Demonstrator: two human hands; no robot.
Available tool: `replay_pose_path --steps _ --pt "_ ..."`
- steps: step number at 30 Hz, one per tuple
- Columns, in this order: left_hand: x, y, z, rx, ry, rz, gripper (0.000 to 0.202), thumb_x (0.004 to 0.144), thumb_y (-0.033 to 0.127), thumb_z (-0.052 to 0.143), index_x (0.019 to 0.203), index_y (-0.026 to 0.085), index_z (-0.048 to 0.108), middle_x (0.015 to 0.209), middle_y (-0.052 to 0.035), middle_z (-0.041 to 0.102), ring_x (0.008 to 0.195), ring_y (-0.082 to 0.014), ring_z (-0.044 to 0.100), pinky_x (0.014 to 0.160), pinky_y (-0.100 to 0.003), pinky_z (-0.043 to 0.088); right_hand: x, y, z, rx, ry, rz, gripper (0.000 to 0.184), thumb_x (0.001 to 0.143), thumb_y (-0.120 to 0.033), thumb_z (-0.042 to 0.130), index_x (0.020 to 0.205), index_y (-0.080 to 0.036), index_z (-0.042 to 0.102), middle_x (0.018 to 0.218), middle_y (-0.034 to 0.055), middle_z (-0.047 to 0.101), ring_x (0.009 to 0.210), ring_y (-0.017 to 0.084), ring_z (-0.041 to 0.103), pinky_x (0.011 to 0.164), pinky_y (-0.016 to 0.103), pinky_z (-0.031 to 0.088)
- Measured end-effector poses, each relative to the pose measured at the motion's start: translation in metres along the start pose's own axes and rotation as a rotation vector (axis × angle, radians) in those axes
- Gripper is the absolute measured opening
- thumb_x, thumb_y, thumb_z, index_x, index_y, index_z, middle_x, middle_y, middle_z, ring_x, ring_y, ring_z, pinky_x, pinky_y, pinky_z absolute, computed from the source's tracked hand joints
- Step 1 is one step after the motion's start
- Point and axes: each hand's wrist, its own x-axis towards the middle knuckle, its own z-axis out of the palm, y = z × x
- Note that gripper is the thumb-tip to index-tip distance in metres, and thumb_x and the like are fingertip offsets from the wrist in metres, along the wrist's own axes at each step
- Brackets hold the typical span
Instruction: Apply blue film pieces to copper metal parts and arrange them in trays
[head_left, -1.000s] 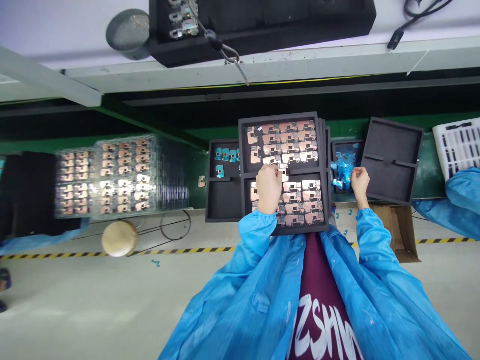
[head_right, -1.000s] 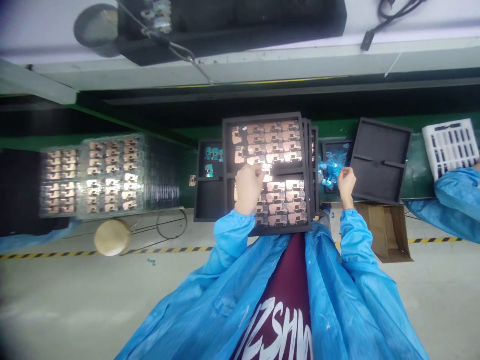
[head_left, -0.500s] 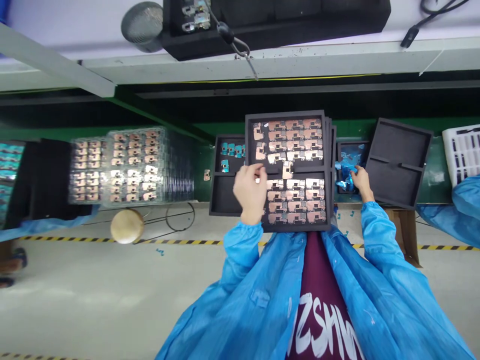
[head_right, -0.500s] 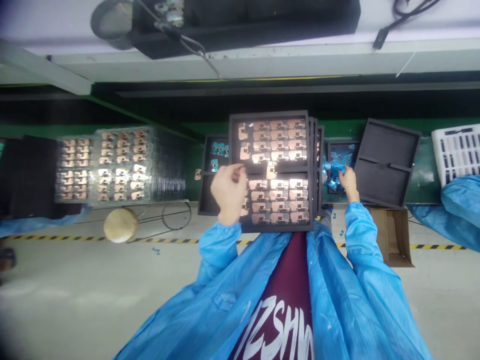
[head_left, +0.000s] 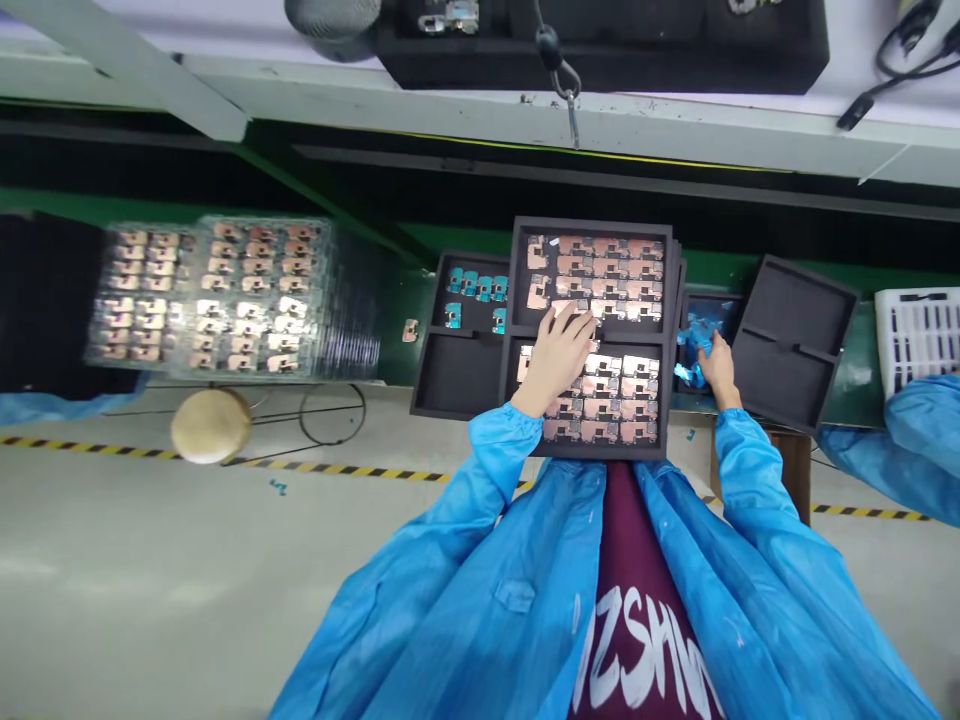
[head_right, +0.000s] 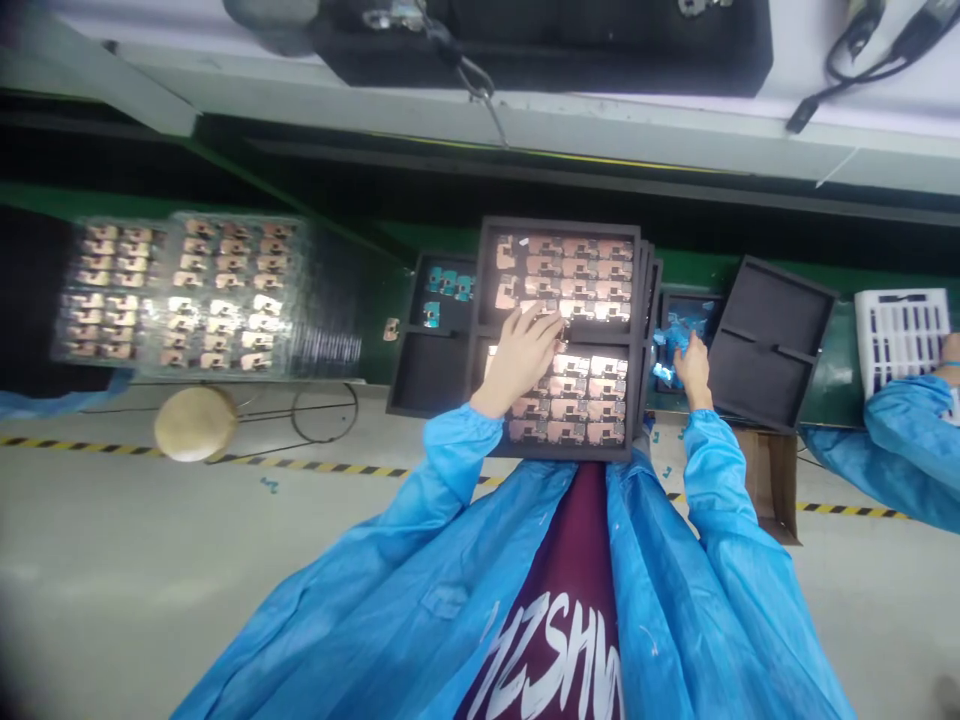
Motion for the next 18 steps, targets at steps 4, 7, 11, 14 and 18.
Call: replay_pose_path --steps 4,7,11,14,18 --pt "-0.001 -0.003 0.006 -0.002 -0.002 -0.001 0.051 0.111 0.022 0.042 0.153 0.008 0.066 0.159 -0.0185 0.064 0.157 -0.0413 0.045 0.134 -0.064 0.03 -0.005 -0.009 -0.008 -0.01 0.041 -0.009 0.059 0.097 -0.029 0.052 0.15 -0.005 0.06 0.171 0.03 0.04 0.159 0.039 0.04 0.132 0.057 0.037" --pt "0.002 0.001 0.007 -0.015 -0.01 -0.01 0.051 0.111 0.023 0.042 0.153 0.008 0.067 0.158 -0.019 0.064 0.154 -0.0416 0.048 0.132 -0.063 0.033 -0.015 -0.025 -0.02 0.028 0.086 -0.039 0.057 0.101 -0.033 0.05 0.151 -0.009 0.059 0.173 0.0272 0.037 0.162 0.038 0.037 0.132 0.057 0.038" --pt "-0.01 -0.006 -0.004 -0.063 0.042 -0.051 0.052 0.112 0.026 0.042 0.158 0.014 0.062 0.165 -0.0148 0.06 0.158 -0.0382 0.045 0.132 -0.061 0.034 -0.059 -0.065 -0.047 0.295 0.156 -0.106 0.05 0.108 -0.047 0.047 0.145 -0.017 0.064 0.156 0.0213 0.059 0.143 0.033 0.059 0.118 0.051 0.053" --pt "-0.049 -0.027 -0.018 -0.089 0.211 -0.276 0.054 0.113 0.033 0.042 0.162 0.016 0.056 0.173 -0.0157 0.05 0.163 -0.0367 0.039 0.134 -0.061 0.033 -0.114 -0.1 -0.068 0.464 0.111 -0.093 0.053 0.111 -0.059 0.048 0.143 -0.021 0.065 0.135 0.0151 0.074 0.114 0.028 0.073 0.097 0.044 0.062" --pt "-0.11 -0.054 -0.018 -0.234 0.211 -0.679 0.06 0.108 0.048 0.054 0.153 0.009 0.063 0.159 -0.0256 0.061 0.151 -0.0416 0.055 0.129 -0.061 0.041 -0.17 -0.137 -0.077 0.315 0.012 -0.153 0.059 0.103 -0.065 0.063 0.142 -0.021 0.066 0.126 0.0139 0.075 0.099 0.028 0.073 0.085 0.041 0.061"
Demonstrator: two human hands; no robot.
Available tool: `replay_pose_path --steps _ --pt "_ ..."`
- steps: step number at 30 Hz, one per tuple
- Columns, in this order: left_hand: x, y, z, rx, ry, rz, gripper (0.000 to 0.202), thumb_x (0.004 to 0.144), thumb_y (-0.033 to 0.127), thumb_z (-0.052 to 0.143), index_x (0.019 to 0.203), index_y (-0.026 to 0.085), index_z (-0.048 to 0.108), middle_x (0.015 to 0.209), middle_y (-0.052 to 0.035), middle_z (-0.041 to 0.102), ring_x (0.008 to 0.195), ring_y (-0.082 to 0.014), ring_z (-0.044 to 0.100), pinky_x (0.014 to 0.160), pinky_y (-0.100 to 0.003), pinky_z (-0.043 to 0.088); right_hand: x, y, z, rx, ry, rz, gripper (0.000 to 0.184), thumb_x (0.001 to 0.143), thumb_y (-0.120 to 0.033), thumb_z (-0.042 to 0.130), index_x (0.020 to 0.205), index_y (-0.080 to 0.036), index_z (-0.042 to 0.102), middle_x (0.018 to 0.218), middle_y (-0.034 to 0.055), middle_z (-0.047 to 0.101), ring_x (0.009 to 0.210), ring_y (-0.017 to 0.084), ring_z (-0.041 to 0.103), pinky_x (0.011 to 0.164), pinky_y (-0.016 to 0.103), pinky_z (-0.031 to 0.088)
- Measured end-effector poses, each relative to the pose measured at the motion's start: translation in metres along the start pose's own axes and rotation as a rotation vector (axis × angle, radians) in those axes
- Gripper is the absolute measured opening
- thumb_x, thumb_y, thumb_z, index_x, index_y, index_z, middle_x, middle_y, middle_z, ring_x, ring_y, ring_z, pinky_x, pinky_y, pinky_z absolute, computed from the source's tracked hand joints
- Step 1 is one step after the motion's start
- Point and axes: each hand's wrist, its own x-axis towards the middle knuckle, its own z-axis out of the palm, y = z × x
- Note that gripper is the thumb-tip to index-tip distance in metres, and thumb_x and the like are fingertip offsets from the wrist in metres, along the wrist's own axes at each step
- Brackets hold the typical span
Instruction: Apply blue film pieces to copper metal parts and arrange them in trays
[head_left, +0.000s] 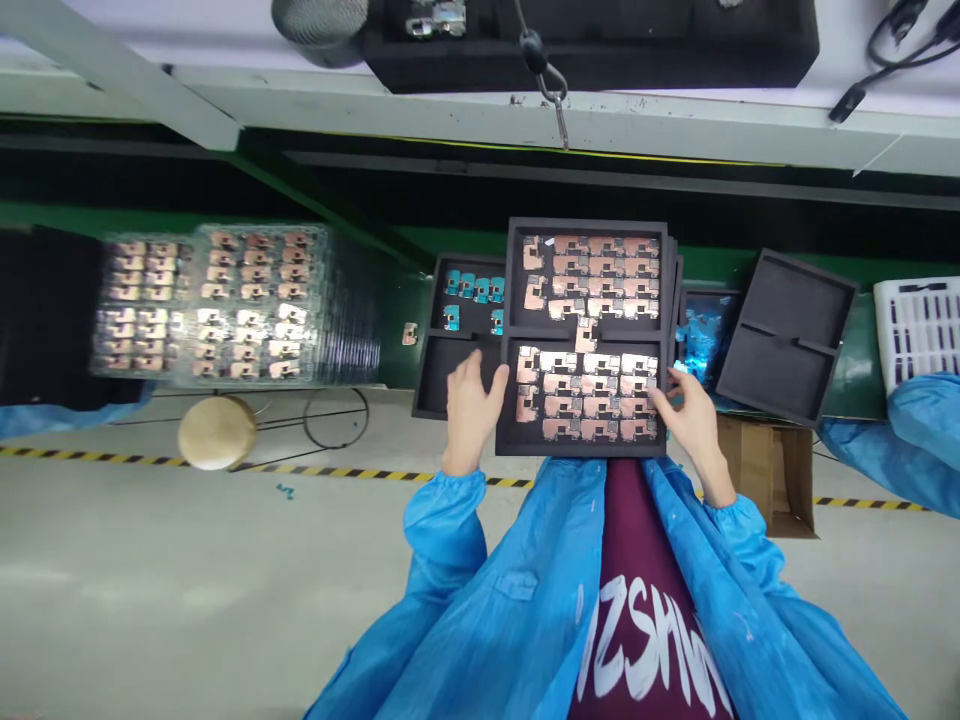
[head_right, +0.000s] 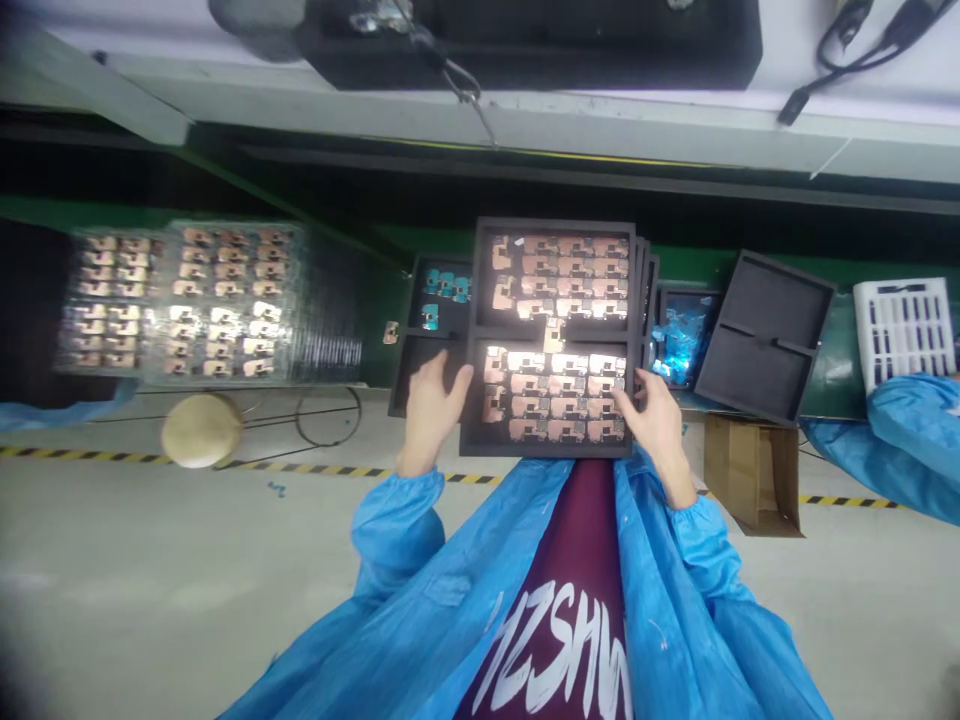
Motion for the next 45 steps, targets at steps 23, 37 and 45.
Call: replay_pose_path --steps 23,37,45 --pt "-0.027 0.021 0.015 -0.249 0.061 0.025 0.04 0.106 0.034 0.054 0.137 0.015 0.072 0.125 -0.0157 0.075 0.12 -0.0305 0.073 0.106 -0.044 0.059 0.0 -0.002 -0.001 -0.067 0.17 -0.142 0.041 0.112 -0.052 0.048 0.133 -0.023 0.066 0.125 0.0136 0.069 0.118 0.03 0.066 0.104 0.048 0.057" --pt "-0.041 0.053 0.027 -0.35 -0.103 -0.041 0.06 0.097 0.048 0.067 0.148 0.017 0.063 0.133 -0.0159 0.075 0.112 -0.0313 0.078 0.104 -0.045 0.064 -0.04 0.026 -0.029 0.083 0.279 -0.003 0.036 0.112 -0.044 0.051 0.137 -0.024 0.068 0.131 0.0126 0.072 0.124 0.028 0.069 0.111 0.044 0.058" --pt "-0.051 0.147 0.08 -0.442 -0.214 0.244 0.045 0.1 0.027 0.062 0.145 0.022 0.065 0.141 -0.0146 0.072 0.131 -0.0304 0.07 0.111 -0.047 0.061 -0.098 0.082 -0.09 -0.011 0.486 0.145 0.038 0.109 -0.05 0.055 0.129 -0.023 0.072 0.124 0.0137 0.075 0.117 0.031 0.071 0.103 0.05 0.059"
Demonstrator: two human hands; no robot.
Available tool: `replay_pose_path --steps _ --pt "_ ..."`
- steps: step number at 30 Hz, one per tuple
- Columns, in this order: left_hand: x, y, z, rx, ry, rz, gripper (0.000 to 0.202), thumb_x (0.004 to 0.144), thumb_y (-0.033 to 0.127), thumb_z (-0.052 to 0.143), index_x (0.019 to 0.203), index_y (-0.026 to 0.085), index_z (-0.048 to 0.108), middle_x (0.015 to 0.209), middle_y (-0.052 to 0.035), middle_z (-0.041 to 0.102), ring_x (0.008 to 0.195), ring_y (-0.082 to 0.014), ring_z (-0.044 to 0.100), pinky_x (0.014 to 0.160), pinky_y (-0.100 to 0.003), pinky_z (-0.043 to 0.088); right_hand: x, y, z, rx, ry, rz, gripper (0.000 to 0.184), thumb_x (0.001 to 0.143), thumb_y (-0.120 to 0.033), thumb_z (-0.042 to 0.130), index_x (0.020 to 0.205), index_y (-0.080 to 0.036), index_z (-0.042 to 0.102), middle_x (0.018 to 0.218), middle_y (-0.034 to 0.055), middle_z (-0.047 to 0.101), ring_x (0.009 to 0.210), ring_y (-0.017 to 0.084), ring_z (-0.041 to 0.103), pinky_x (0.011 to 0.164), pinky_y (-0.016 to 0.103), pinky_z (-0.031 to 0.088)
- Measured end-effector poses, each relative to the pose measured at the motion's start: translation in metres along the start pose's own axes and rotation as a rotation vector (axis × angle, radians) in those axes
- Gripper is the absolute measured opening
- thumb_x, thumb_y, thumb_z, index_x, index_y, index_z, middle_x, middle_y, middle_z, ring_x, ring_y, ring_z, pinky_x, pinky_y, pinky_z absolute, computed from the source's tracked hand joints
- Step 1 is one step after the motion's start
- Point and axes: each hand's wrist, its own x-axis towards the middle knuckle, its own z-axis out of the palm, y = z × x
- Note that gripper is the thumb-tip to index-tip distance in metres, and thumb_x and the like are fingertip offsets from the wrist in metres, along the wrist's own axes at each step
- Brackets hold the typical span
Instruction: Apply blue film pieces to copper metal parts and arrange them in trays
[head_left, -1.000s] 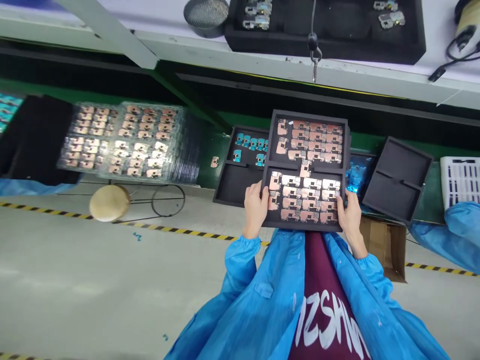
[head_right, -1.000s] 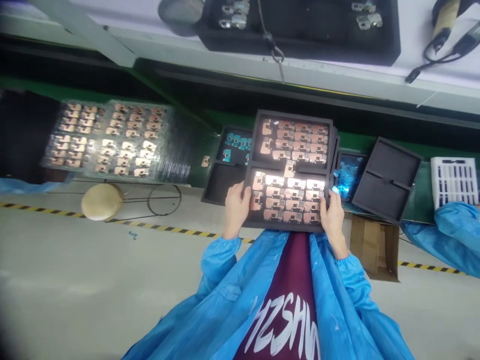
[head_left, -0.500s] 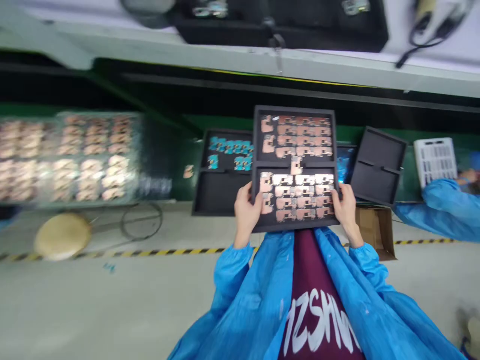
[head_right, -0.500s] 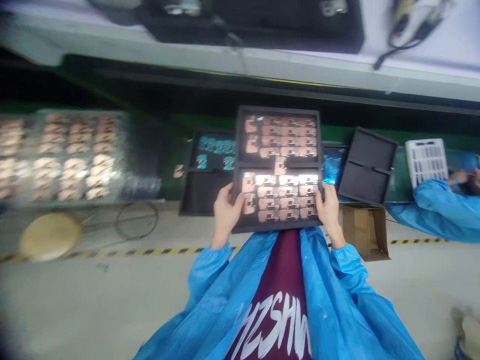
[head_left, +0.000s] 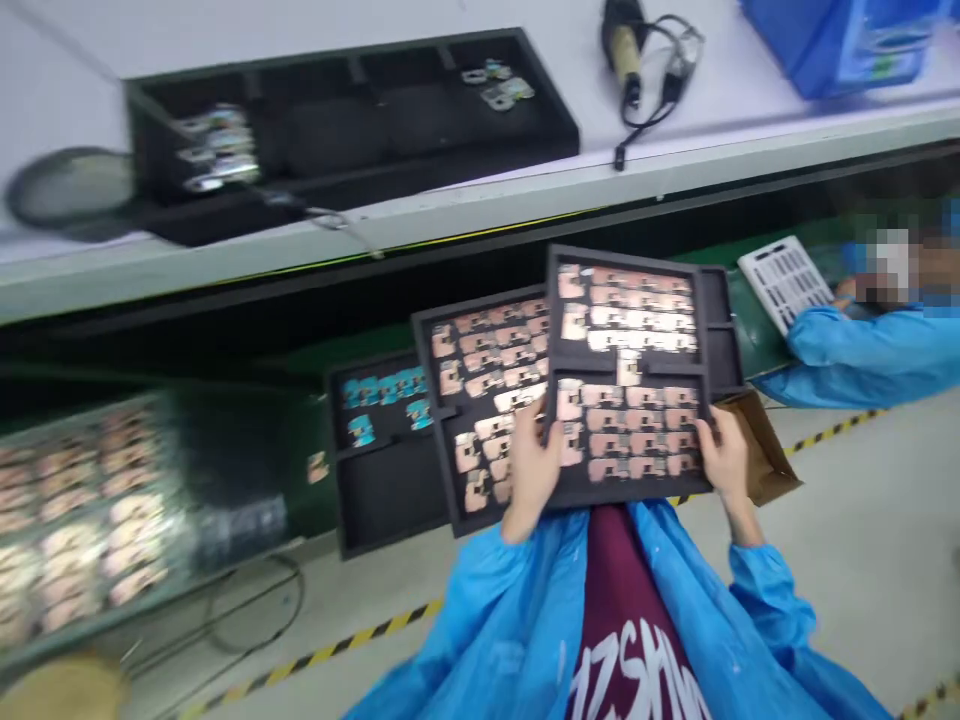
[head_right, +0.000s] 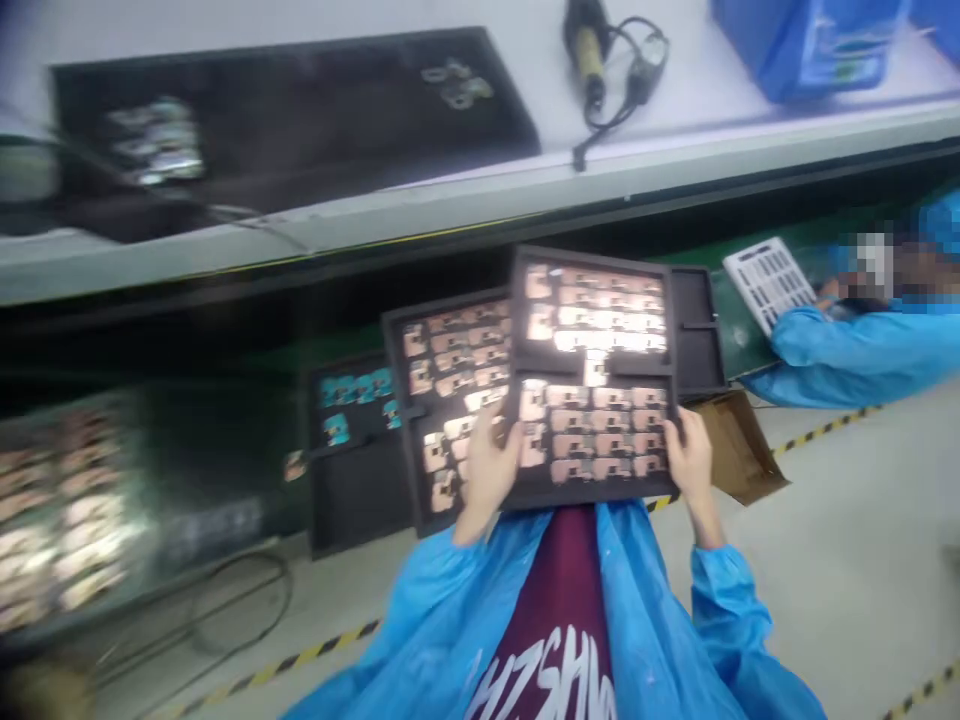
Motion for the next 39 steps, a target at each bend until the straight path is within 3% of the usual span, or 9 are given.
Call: replay_pose_path --steps 5,10,13,20,24,28,32,35,39 --pt "-0.002 0.028 0.048 -0.127 -0.178 0.053 0.05 0.103 0.022 0.06 0.153 0.025 0.06 0.147 -0.015 0.067 0.136 -0.0292 0.068 0.116 -0.045 0.058 -0.008 0.051 -0.047 -0.142 0.124 -0.008 0.044 0.103 -0.059 0.062 0.125 -0.023 0.075 0.116 0.0157 0.075 0.106 0.035 0.072 0.094 0.053 0.057" --pt "-0.011 0.031 0.041 -0.15 -0.202 0.041 0.05 0.106 0.028 0.059 0.156 0.026 0.06 0.149 -0.0139 0.067 0.139 -0.0286 0.067 0.117 -0.043 0.058 -0.009 0.04 -0.058 -0.174 0.134 -0.062 0.042 0.103 -0.057 0.063 0.124 -0.024 0.077 0.115 0.0167 0.075 0.106 0.037 0.072 0.094 0.054 0.057" --pt "-0.008 0.012 0.005 -0.041 -0.065 0.027 0.042 0.106 0.029 0.059 0.147 0.024 0.068 0.146 -0.0133 0.071 0.137 -0.0297 0.068 0.117 -0.046 0.057 -0.002 0.001 -0.03 -0.115 0.078 -0.094 0.039 0.105 -0.052 0.063 0.127 -0.023 0.076 0.116 0.0158 0.076 0.106 0.034 0.073 0.091 0.05 0.06" --pt "-0.013 -0.056 -0.105 0.354 0.248 -0.066 0.043 0.104 0.043 0.059 0.138 0.02 0.073 0.138 -0.0174 0.075 0.132 -0.0364 0.07 0.118 -0.054 0.053 0.006 -0.084 0.088 0.105 -0.131 -0.143 0.039 0.111 -0.044 0.054 0.141 -0.027 0.073 0.13 0.012 0.075 0.122 0.03 0.072 0.106 0.047 0.062" --pt "-0.02 -0.085 -0.128 0.425 0.311 -0.093 0.05 0.105 0.049 0.058 0.142 0.019 0.071 0.153 -0.0211 0.067 0.144 -0.0411 0.063 0.127 -0.061 0.045 0.004 -0.095 0.127 0.152 -0.278 -0.202 0.043 0.113 -0.043 0.052 0.15 -0.029 0.068 0.138 0.0126 0.072 0.13 0.03 0.068 0.114 0.048 0.059" --pt "-0.019 -0.096 -0.124 0.401 0.271 -0.164 0.055 0.104 0.053 0.056 0.142 0.017 0.072 0.144 -0.0221 0.073 0.139 -0.0431 0.067 0.121 -0.061 0.051 0.017 -0.072 0.131 0.121 -0.378 -0.215 0.042 0.113 -0.046 0.051 0.146 -0.028 0.07 0.136 0.0119 0.072 0.13 0.028 0.066 0.114 0.045 0.057" --pt "-0.017 -0.095 -0.12 0.331 0.254 -0.272 0.056 0.102 0.052 0.058 0.146 0.02 0.07 0.136 -0.0183 0.078 0.133 -0.0411 0.072 0.118 -0.056 0.056 0.06 -0.014 0.129 -0.151 -0.262 0.086 0.041 0.114 -0.044 0.041 0.13 -0.021 0.07 0.128 0.0137 0.071 0.12 0.025 0.067 0.108 0.041 0.055" --pt "-0.017 -0.095 -0.12 0.313 0.24 -0.346 0.057 0.101 0.051 0.059 0.148 0.021 0.07 0.134 -0.0174 0.079 0.129 -0.0429 0.074 0.115 -0.058 0.057 0.098 0.03 0.137 -0.296 -0.231 0.242 0.038 0.107 -0.048 0.055 0.118 -0.013 0.066 0.12 0.0206 0.069 0.115 0.031 0.064 0.101 0.044 0.055" --pt "-0.016 -0.098 -0.119 0.294 0.255 -0.353 0.057 0.1 0.051 0.061 0.147 0.02 0.07 0.134 -0.0164 0.08 0.129 -0.0402 0.075 0.117 -0.055 0.057 0.129 0.056 0.149 -0.398 -0.321 0.281 0.023 0.098 -0.039 0.068 0.101 -0.017 0.061 0.106 0.0163 0.068 0.099 0.027 0.064 0.088 0.036 0.051"
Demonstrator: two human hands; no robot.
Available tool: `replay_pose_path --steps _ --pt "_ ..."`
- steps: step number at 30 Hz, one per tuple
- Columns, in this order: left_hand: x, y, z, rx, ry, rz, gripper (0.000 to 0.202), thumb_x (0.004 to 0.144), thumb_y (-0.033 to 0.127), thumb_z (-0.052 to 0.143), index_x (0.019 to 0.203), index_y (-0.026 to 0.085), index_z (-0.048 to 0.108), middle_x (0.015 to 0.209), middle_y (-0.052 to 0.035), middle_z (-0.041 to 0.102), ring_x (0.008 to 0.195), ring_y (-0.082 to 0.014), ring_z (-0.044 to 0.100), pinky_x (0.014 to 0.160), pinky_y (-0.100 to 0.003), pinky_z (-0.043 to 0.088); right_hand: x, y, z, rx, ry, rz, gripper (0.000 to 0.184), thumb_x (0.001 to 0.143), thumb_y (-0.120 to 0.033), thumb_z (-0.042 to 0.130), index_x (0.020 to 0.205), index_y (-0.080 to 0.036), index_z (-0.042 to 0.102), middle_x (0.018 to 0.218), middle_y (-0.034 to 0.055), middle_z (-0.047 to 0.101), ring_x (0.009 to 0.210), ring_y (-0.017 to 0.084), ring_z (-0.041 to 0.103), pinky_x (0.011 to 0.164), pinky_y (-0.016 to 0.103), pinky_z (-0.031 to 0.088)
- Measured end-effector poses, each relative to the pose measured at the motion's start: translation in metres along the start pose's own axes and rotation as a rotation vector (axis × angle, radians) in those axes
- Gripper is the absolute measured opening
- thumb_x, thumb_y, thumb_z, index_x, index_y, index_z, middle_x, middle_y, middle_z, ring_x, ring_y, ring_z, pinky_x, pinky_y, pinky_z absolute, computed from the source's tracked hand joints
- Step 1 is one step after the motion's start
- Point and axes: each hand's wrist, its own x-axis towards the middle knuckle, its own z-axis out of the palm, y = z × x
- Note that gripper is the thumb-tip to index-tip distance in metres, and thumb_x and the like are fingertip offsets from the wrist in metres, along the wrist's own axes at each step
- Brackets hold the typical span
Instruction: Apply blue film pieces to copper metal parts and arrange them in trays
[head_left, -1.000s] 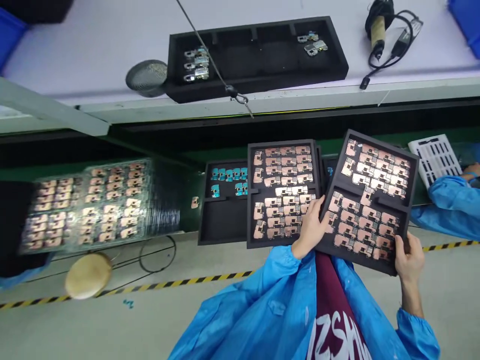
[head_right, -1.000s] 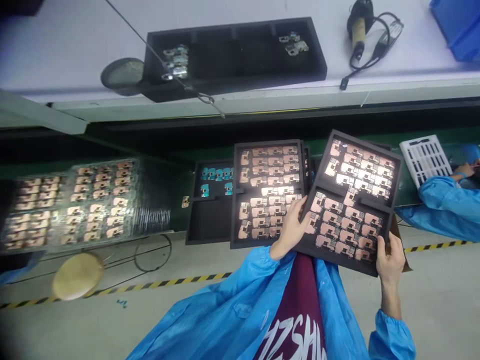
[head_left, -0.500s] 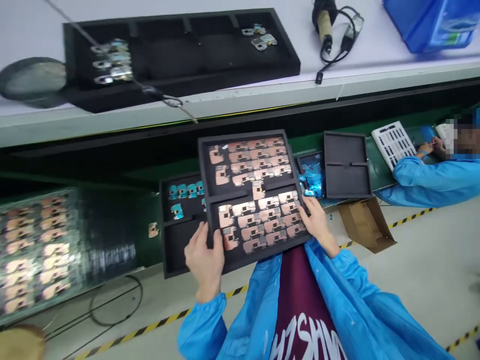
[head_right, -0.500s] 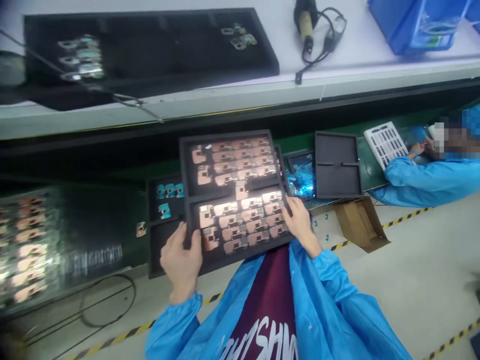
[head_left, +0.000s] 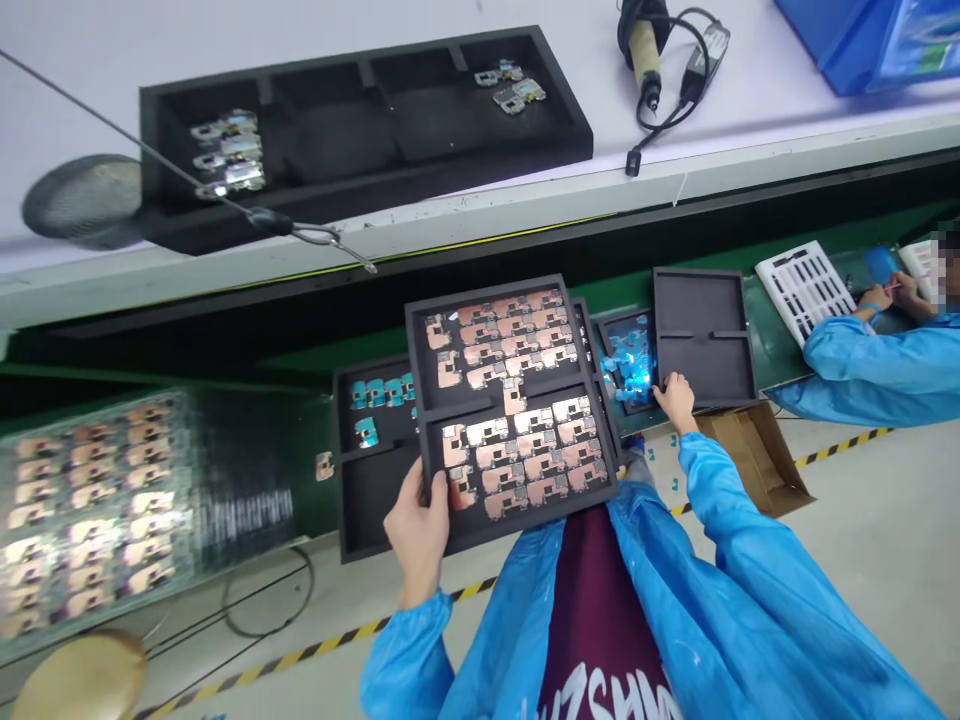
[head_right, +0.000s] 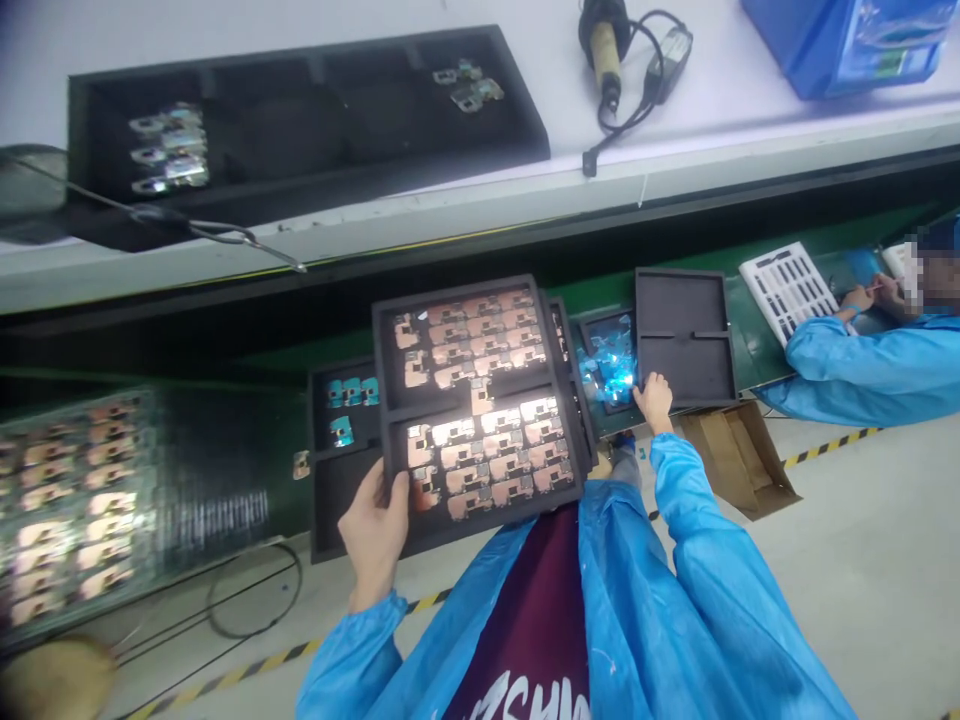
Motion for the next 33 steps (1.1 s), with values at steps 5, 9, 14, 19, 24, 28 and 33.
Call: replay_pose_path --steps 5,9,14,19,24,28,33 --pt "0.007 0.01 -0.008 -0.014 -0.063 -0.008 0.06 0.096 0.045 0.064 0.147 0.014 0.067 0.139 -0.0203 0.076 0.138 -0.0393 0.07 0.12 -0.052 0.055 -0.019 -0.008 -0.035 -0.045 0.035 -0.071 0.009 0.097 -0.029 0.059 0.098 -0.02 0.058 0.098 0.0084 0.065 0.083 0.021 0.056 0.073 0.03 0.038" --pt "-0.007 0.061 -0.006 -0.027 0.035 0.216 0.058 0.1 0.043 0.064 0.151 0.015 0.064 0.162 -0.0217 0.06 0.16 -0.0396 0.046 0.136 -0.059 0.033 -0.096 -0.032 -0.085 -0.036 0.139 -0.242 0.019 0.1 -0.036 0.056 0.087 -0.024 0.051 0.082 0.0002 0.055 0.072 0.018 0.048 0.067 0.03 0.031" --pt "-0.05 0.147 0.04 -0.564 -0.633 0.16 0.065 0.105 0.053 0.065 0.162 0.023 0.054 0.156 -0.0174 0.066 0.146 -0.0337 0.064 0.126 -0.052 0.049 -0.215 -0.115 -0.105 -0.071 0.112 -0.561 0.009 0.101 -0.027 0.057 0.093 -0.023 0.055 0.088 0.0008 0.061 0.068 0.015 0.053 0.06 0.029 0.03" --pt "-0.045 0.143 0.043 -0.651 -0.423 0.143 0.067 0.107 0.047 0.059 0.168 0.023 0.046 0.159 -0.0138 0.064 0.155 -0.0304 0.056 0.133 -0.047 0.042 -0.264 -0.188 -0.094 -0.05 -0.048 -0.888 0.005 0.103 -0.024 0.06 0.1 -0.022 0.062 0.094 0.0045 0.067 0.079 0.019 0.066 0.065 0.03 0.046" --pt "-0.009 0.07 -0.001 -0.589 -0.299 0.111 0.072 0.097 0.045 0.069 0.161 0.015 0.055 0.154 -0.0182 0.068 0.149 -0.0348 0.061 0.127 -0.05 0.049 -0.216 -0.166 -0.105 0.161 0.136 -0.953 0.033 0.109 -0.037 0.061 0.138 -0.023 0.065 0.136 0.0139 0.07 0.131 0.029 0.065 0.111 0.046 0.056" --pt "-0.002 0.037 -0.011 -0.639 -0.293 0.012 0.077 0.091 0.049 0.079 0.156 0.013 0.061 0.141 -0.0193 0.076 0.134 -0.0362 0.072 0.118 -0.05 0.058 -0.148 -0.116 -0.089 0.275 0.196 -0.564 0.073 0.103 -0.06 0.066 0.161 -0.019 0.052 0.16 0.0221 0.056 0.147 0.038 0.056 0.122 0.063 0.049" --pt "0.003 0.034 -0.006 -0.62 -0.153 -0.059 0.059 0.1 0.059 0.067 0.136 0.014 0.076 0.134 -0.0171 0.079 0.13 -0.0346 0.073 0.113 -0.048 0.061 -0.114 -0.086 -0.047 0.51 -0.087 -0.351 0.076 0.097 -0.071 0.065 0.151 -0.018 0.064 0.146 0.0185 0.072 0.136 0.036 0.067 0.119 0.057 0.053"
